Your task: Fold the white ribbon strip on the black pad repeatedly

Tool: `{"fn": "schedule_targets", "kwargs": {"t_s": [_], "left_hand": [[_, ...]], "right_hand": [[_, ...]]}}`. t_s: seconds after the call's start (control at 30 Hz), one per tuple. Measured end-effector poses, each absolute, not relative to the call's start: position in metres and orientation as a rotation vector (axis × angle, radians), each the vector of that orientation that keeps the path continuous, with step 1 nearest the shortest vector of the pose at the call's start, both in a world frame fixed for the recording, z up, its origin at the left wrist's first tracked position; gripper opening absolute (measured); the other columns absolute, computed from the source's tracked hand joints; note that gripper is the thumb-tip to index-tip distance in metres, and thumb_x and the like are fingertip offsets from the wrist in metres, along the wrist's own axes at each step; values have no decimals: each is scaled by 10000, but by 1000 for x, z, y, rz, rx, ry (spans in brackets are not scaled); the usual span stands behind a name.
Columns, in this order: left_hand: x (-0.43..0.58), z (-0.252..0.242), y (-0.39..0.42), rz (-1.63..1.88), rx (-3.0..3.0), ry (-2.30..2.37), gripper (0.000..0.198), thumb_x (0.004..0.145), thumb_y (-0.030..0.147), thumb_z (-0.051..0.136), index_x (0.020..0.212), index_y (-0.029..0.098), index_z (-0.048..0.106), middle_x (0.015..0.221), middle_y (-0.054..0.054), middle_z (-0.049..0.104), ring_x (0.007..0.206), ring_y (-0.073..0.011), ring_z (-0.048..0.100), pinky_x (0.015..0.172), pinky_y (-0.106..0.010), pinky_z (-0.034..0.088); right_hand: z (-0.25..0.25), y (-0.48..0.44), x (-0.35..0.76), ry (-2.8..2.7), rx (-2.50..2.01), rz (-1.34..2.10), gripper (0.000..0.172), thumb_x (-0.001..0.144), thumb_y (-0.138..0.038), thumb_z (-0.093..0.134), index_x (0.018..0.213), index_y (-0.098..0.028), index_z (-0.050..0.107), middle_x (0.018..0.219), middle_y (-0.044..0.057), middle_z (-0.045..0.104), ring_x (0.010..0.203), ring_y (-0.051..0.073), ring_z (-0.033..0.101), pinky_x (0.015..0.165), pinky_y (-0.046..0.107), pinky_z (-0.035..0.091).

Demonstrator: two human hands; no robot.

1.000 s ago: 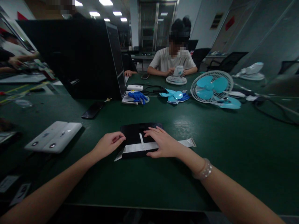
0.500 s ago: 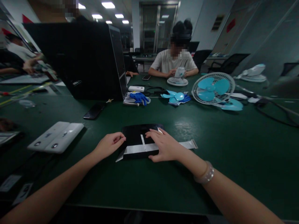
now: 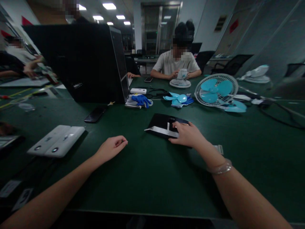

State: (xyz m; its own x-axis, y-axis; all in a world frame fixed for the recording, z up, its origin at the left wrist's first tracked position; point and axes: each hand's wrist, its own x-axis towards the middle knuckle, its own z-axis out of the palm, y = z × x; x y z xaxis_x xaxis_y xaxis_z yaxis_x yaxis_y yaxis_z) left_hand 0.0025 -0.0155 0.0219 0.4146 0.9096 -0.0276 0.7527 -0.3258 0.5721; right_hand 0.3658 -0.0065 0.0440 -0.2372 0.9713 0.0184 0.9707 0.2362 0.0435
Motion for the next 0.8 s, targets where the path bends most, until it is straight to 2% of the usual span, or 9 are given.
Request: {"fn": "schedule_targets", "kwargs": {"t_s": [0.2,0.43,0.63,0.73,0.8], "left_hand": [[3,21,-14,379,2188,1390,321,915,457,421,952,229,643,634,36,507,579,-135,491,518,-237,301],[3,22,-15,377,2170,1391,319,913,460,423,943,228,640,637,36,510,575,-133,490,509,-235,293],[3,21,-14,370,2163,1395,320,907,463,430,933,223,640,625,39,498,576,-136,490,515,-241,293],[3,21,-14,371,2166,1400,321,905,462,430,925,223,643,624,37,494,573,-137,488,511,-246,290],[3,21,-14,371,2161,1399,323,904,462,429,925,222,645,626,36,498,572,-138,488,509,-247,292]], "right_hand": [[46,10,432,1926,2396,-77,681,698,-711,528,1116,-173,563,1042,173,652,999,357,589,947,547,287],[52,5,495,1430,2752,-206,731,752,-680,502,1197,-101,549,1107,295,579,1025,432,554,782,540,342],[46,2,527,928,2974,-220,923,756,-691,487,1400,-36,386,1277,355,463,1186,522,426,875,662,323],[36,0,541,755,3071,-201,918,777,-685,450,1464,-91,318,1376,311,406,1263,503,352,922,685,300],[28,-1,549,741,3092,-137,884,819,-657,388,1479,-77,292,1412,310,359,1286,506,312,922,689,301]]}}
